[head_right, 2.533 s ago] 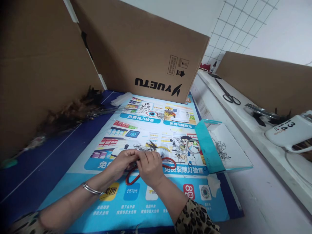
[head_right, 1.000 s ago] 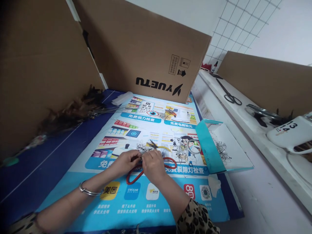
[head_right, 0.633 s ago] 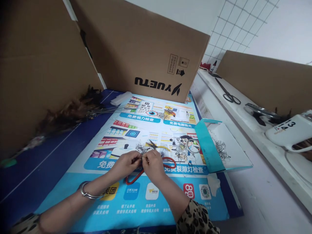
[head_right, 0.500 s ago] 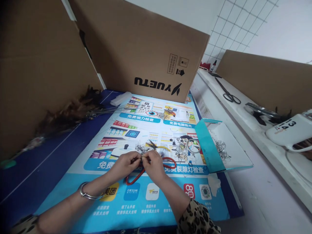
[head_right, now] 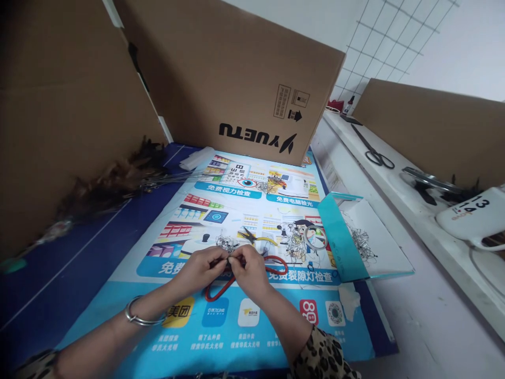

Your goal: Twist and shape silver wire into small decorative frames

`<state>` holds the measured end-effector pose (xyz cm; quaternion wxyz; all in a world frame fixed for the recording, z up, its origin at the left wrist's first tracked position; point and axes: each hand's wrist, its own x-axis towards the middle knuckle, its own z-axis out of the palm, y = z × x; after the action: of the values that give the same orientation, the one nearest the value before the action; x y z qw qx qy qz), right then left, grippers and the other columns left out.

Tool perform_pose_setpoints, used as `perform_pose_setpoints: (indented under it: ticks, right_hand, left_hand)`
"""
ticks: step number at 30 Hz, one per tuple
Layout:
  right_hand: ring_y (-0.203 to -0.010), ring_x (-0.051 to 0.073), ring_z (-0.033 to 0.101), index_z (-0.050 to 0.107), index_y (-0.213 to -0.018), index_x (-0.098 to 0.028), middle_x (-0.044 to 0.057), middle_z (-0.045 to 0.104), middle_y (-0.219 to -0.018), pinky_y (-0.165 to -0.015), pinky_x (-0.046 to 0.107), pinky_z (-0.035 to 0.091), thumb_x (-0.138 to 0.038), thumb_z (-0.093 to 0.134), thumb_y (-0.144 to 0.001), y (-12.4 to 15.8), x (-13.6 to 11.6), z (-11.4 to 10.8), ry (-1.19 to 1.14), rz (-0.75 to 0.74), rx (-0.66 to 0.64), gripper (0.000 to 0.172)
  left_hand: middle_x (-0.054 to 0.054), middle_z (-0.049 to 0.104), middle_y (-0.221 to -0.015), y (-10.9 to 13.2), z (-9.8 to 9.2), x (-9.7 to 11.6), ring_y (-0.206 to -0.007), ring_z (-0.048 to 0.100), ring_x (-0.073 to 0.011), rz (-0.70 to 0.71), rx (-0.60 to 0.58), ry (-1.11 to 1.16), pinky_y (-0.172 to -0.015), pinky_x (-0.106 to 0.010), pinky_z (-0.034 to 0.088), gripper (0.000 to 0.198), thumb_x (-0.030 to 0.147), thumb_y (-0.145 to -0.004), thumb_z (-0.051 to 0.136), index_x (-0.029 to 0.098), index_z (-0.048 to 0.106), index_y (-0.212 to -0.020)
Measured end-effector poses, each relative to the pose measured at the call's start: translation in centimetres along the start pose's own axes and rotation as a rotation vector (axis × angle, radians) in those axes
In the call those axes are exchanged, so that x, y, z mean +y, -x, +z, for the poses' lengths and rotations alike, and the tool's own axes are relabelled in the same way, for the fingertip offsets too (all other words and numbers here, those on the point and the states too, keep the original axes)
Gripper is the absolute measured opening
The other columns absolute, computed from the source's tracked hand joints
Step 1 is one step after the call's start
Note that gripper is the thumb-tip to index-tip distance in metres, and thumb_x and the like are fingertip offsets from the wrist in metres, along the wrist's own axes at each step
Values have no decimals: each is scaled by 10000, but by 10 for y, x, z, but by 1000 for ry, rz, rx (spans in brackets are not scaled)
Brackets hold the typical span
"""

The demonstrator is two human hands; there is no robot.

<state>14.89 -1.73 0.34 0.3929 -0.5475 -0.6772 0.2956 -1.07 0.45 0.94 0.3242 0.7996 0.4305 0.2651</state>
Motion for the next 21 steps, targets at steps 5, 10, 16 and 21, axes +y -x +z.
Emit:
perform_pose_setpoints:
  ticks: [5, 10, 16, 21]
  right_hand:
    - [-622, 124, 515, 533, -740, -187, -9, 543, -682, -558, 232, 421, -167, 532, -761, 1, -1, 1, 51, -17, 33, 30]
    - [-734, 156, 522, 529, -740, -188, 25, 550, -742, -643, 271, 438, -146, 488, -789, 2, 2, 3, 189, -144, 64, 76]
    - [-824, 195, 518, 574, -827, -170, 76, 577, -812, -770, 358, 435, -131, 420, -843, 6, 3, 5, 407, -343, 59, 160]
    - [-870, 203, 531, 608, -964, -160, 96, 604, -869, -792, 369, 449, -148, 435, -850, 6, -1, 3, 426, -401, 37, 207]
  left_hand:
    - [7, 515, -630, 0, 1, 1, -613, 487, -125, -16, 14, -6, -572, -226, 337, 157, 155, -774, 413, 178, 483, -636]
    - [8, 522, -630, 0, 6, 1, -613, 485, -131, -63, 33, -24, -572, -229, 335, 136, 156, -760, 423, 183, 475, -637]
    - [12, 528, -613, 1, 12, -1, -597, 481, -135, -111, 45, -51, -561, -230, 327, 144, 159, -754, 434, 189, 459, -615]
    - [8, 568, -633, -1, 10, -4, -604, 505, -139, -149, 62, -23, -570, -231, 339, 131, 168, -761, 446, 189, 531, -663]
